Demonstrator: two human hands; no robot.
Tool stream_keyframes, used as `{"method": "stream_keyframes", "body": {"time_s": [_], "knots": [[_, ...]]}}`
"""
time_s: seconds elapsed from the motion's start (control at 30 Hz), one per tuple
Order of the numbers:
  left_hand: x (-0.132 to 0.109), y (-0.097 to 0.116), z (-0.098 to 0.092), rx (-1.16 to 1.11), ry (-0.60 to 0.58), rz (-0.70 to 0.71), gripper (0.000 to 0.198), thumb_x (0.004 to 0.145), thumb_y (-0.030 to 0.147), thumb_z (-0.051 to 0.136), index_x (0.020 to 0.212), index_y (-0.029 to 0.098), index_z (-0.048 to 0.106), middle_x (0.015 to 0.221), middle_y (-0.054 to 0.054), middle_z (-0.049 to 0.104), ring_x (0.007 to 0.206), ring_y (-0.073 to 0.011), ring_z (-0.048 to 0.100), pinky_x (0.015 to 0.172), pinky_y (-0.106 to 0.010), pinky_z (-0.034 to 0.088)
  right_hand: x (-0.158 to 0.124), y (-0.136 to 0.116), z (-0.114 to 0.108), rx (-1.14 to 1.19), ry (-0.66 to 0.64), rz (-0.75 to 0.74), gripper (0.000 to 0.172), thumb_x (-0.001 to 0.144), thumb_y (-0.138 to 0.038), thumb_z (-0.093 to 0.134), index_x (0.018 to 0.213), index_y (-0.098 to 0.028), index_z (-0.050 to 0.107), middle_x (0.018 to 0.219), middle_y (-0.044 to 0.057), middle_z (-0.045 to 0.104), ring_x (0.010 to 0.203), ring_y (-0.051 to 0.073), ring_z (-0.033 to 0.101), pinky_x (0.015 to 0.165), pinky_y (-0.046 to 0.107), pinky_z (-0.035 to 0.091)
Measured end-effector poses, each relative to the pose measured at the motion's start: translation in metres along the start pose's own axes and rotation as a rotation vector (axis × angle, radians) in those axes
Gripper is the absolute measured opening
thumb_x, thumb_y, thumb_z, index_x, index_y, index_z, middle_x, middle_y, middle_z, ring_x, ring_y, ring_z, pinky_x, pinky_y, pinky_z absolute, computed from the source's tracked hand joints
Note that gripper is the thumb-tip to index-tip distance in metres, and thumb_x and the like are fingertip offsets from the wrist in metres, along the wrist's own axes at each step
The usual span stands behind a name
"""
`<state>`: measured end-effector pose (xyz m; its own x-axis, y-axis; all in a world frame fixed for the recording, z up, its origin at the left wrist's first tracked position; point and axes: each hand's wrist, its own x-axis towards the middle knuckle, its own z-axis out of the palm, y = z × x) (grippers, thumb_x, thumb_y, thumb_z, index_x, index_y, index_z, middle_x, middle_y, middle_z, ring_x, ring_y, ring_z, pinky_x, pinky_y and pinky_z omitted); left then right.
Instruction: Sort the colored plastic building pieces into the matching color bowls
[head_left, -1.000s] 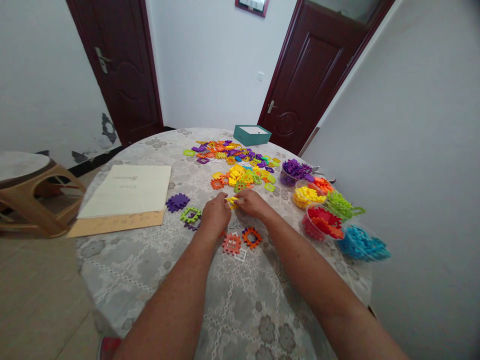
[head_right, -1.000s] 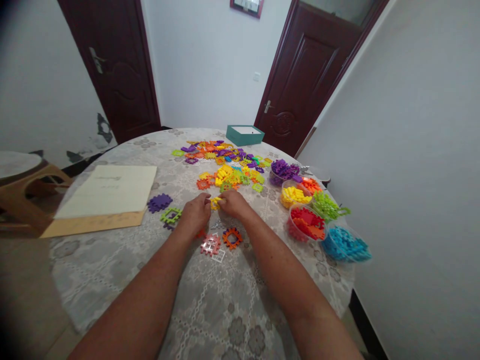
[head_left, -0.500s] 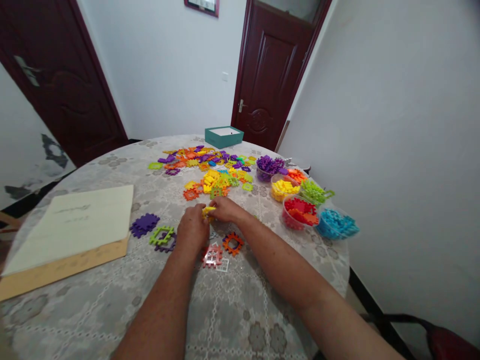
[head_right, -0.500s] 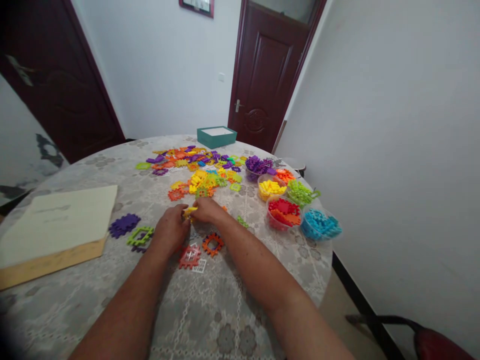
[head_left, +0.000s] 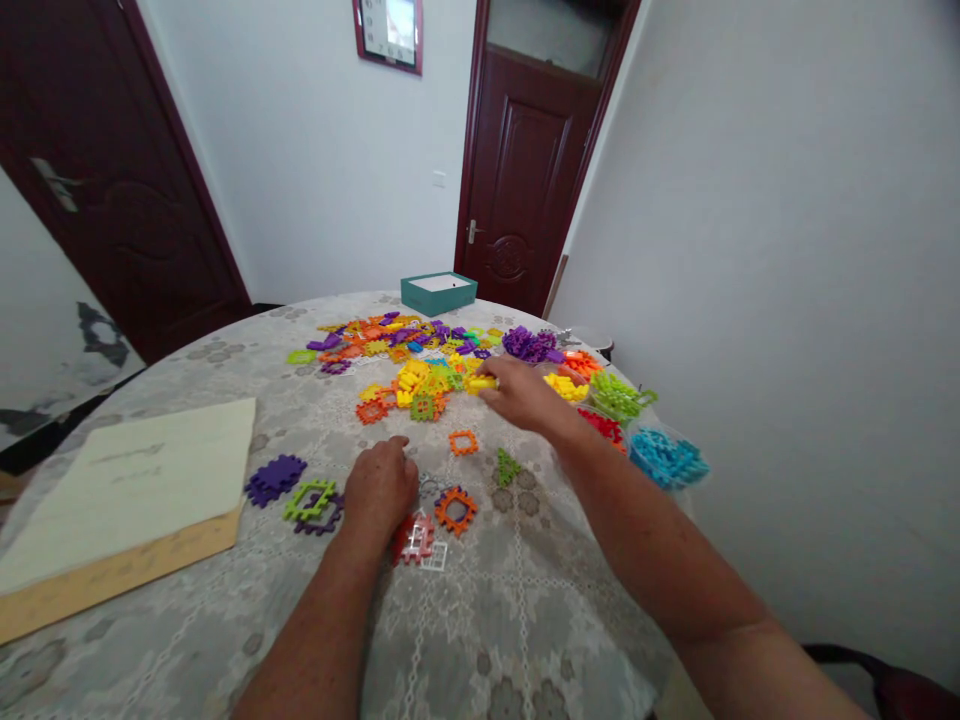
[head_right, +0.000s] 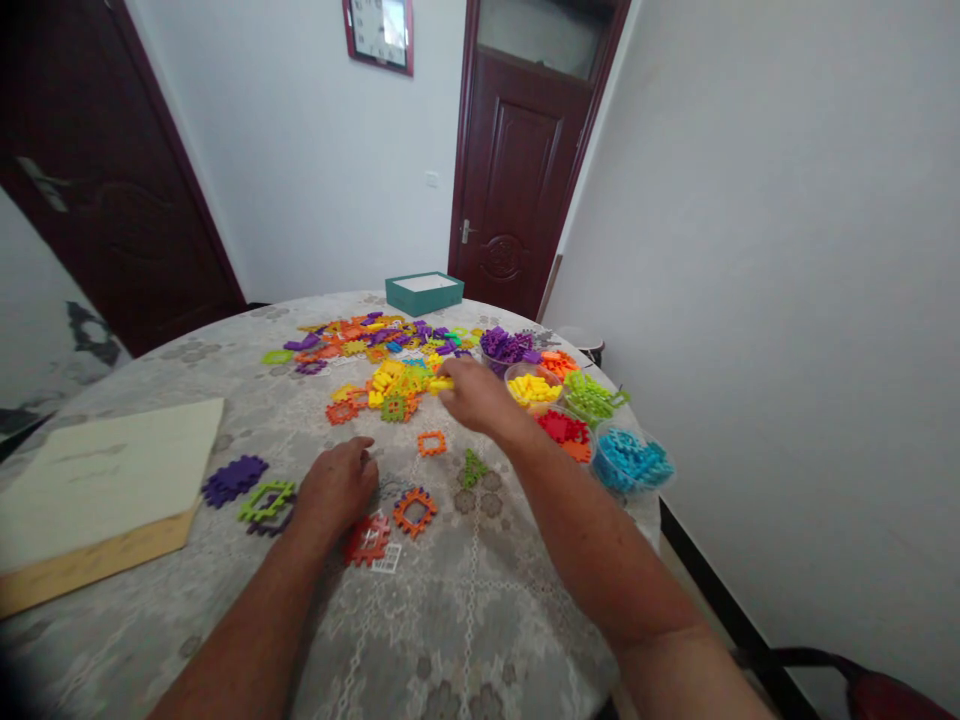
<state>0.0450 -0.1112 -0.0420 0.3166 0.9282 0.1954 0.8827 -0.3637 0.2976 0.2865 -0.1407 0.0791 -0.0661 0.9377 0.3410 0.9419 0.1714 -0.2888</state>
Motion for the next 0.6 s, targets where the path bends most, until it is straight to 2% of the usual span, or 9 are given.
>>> {"method": "stream_keyframes", "body": {"time_s": [0.03,0.13,0.2,0.3,0.43,0.5,0.6], "knots": [[-0.001,0.001,0.0,0.025,-0.016,0.006,0.042,0.095,0.027,0.046,0.131,0.016,0.065,0.114,-0.013,0.073,0.111,-0.0283,0.066,0.098,-0.038,0.049,0.002,0.015,-0.015,-0.058,0.034,0.012,0.027,0.089,-0.016,0.063,0.116,-0.018,0.068,0.118,0.01,0.07,0.106,0.021,0.062,0.095,0.031,0.045],[-0.002,0.004,-0.001,0.067,-0.041,0.011,0.041,0.095,0.03,0.047,0.13,0.019,0.066,0.116,-0.012,0.073,0.113,-0.0292,0.065,0.097,-0.038,0.049,0.012,0.062,-0.044,-0.214,-0.004,0.113,0.029,0.087,-0.014,0.065,0.116,-0.018,0.07,0.116,0.01,0.072,0.103,0.022,0.064,0.092,0.03,0.046],[-0.003,0.005,-0.002,0.077,-0.047,0.02,0.041,0.095,0.031,0.047,0.129,0.019,0.067,0.117,-0.012,0.072,0.114,-0.03,0.063,0.098,-0.039,0.049,0.018,0.091,-0.049,-0.312,-0.063,0.189,0.03,0.086,-0.015,0.068,0.117,-0.018,0.071,0.116,0.011,0.072,0.104,0.023,0.066,0.09,0.03,0.047],[-0.003,0.005,-0.002,0.085,-0.053,0.035,0.04,0.095,0.03,0.047,0.127,0.018,0.068,0.118,-0.012,0.072,0.114,-0.0307,0.062,0.098,-0.04,0.048,0.022,0.123,-0.044,-0.412,-0.12,0.249,0.033,0.087,-0.024,0.074,0.12,-0.018,0.071,0.121,0.012,0.072,0.109,0.025,0.066,0.092,0.031,0.048],[-0.003,0.003,-0.002,0.088,-0.061,0.039,0.036,0.094,0.03,0.05,0.123,0.02,0.068,0.118,-0.011,0.071,0.116,-0.0289,0.062,0.1,-0.038,0.047,0.022,0.141,-0.03,-0.451,-0.141,0.293,0.032,0.09,-0.029,0.073,0.121,-0.019,0.073,0.122,0.015,0.071,0.111,0.026,0.067,0.095,0.033,0.048],[-0.002,0.003,-0.002,0.081,-0.059,0.037,0.034,0.094,0.031,0.051,0.121,0.02,0.069,0.117,-0.011,0.071,0.116,-0.0282,0.062,0.101,-0.038,0.046,0.021,0.144,-0.026,-0.457,-0.135,0.303,0.029,0.092,-0.022,0.068,0.121,-0.019,0.073,0.121,0.016,0.071,0.111,0.027,0.068,0.094,0.033,0.049],[-0.003,0.002,-0.001,0.066,-0.052,0.043,0.032,0.095,0.029,0.05,0.12,0.02,0.069,0.115,-0.012,0.072,0.114,-0.0286,0.062,0.102,-0.039,0.046,0.02,0.141,-0.024,-0.47,-0.122,0.311,0.034,0.092,-0.011,0.059,0.122,-0.018,0.074,0.121,0.019,0.071,0.11,0.03,0.068,0.094,0.037,0.05]]}}
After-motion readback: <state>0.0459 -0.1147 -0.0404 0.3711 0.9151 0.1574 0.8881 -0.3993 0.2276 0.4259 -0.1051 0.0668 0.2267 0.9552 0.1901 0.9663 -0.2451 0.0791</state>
